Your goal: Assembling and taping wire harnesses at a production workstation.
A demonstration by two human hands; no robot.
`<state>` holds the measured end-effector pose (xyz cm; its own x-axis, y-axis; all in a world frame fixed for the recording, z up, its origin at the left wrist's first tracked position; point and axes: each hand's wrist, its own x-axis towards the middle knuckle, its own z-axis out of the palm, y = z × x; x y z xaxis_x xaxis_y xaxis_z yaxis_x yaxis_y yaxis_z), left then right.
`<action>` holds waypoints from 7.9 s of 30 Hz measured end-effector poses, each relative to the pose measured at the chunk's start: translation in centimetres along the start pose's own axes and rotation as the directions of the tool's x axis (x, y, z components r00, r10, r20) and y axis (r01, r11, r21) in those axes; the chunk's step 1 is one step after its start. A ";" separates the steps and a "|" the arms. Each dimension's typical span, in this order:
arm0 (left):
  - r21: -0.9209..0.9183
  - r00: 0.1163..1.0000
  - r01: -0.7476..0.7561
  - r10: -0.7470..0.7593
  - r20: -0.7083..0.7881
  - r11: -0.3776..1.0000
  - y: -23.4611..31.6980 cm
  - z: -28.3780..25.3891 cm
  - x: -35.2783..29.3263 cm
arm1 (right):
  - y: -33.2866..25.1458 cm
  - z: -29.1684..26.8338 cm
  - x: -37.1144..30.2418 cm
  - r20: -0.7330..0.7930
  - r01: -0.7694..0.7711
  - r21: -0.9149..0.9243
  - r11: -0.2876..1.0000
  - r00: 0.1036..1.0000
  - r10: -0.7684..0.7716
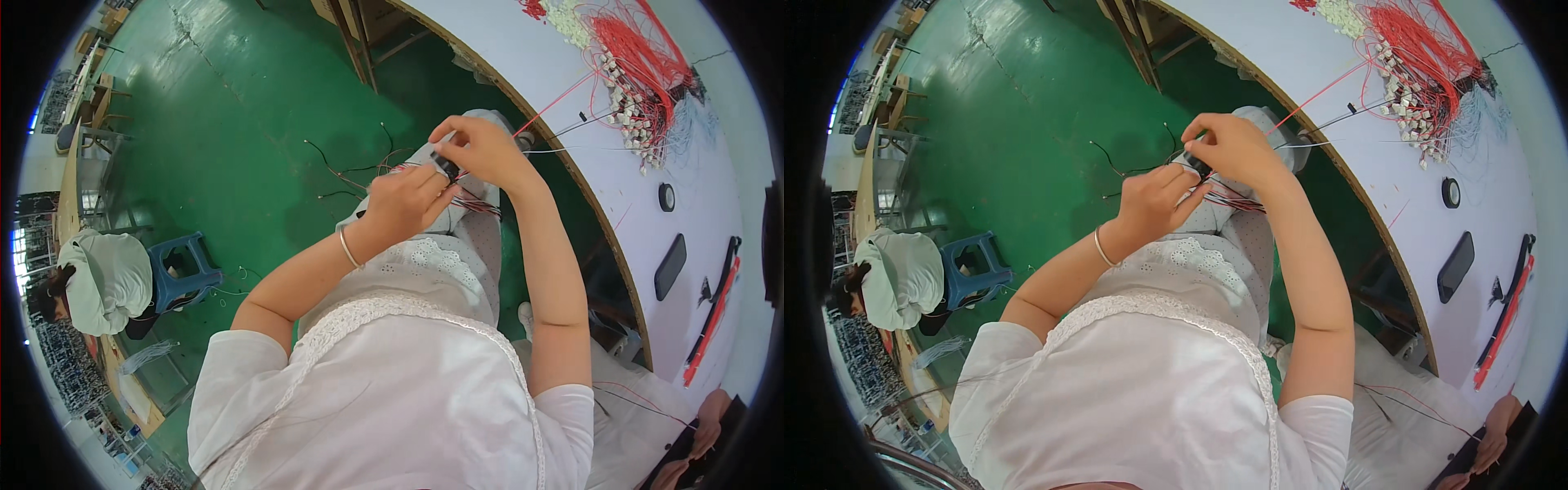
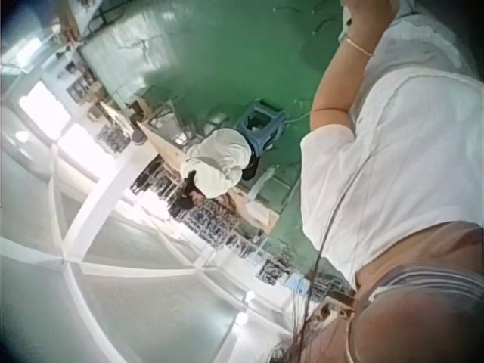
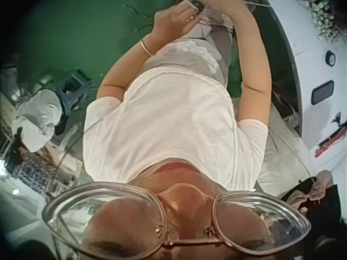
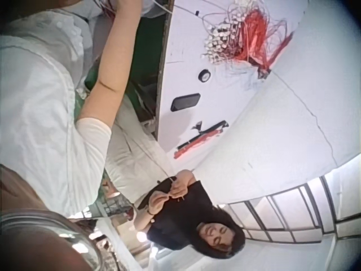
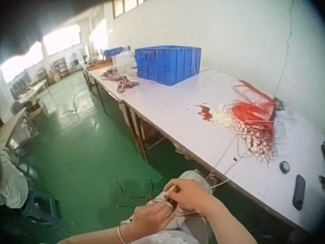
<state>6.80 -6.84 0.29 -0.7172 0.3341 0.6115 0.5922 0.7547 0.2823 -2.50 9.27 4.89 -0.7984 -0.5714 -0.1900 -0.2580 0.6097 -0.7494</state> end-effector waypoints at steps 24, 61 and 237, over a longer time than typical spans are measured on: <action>-0.372 0.874 0.453 -0.320 0.366 0.810 0.1 0.4 0.5 | 3.2 4.4 -9.8 -0.627 0.037 0.105 0.994 0.778 0.038; -0.337 0.370 0.929 -0.383 0.846 0.155 2.3 -1.5 0.7 | 1.7 12.4 -12.9 -0.683 0.087 0.579 0.811 0.594 0.424; -0.529 0.713 0.696 0.383 0.588 -0.484 10.9 1.4 21.6 | -2.5 -10.9 -17.9 -0.917 0.110 -0.129 0.985 0.366 -0.161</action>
<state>-2.79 9.35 15.58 -0.5004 0.8588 0.1098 -0.5920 -0.4319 0.6804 6.51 23.96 17.04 -0.7490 0.1965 0.6327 -0.4125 0.6090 -0.6775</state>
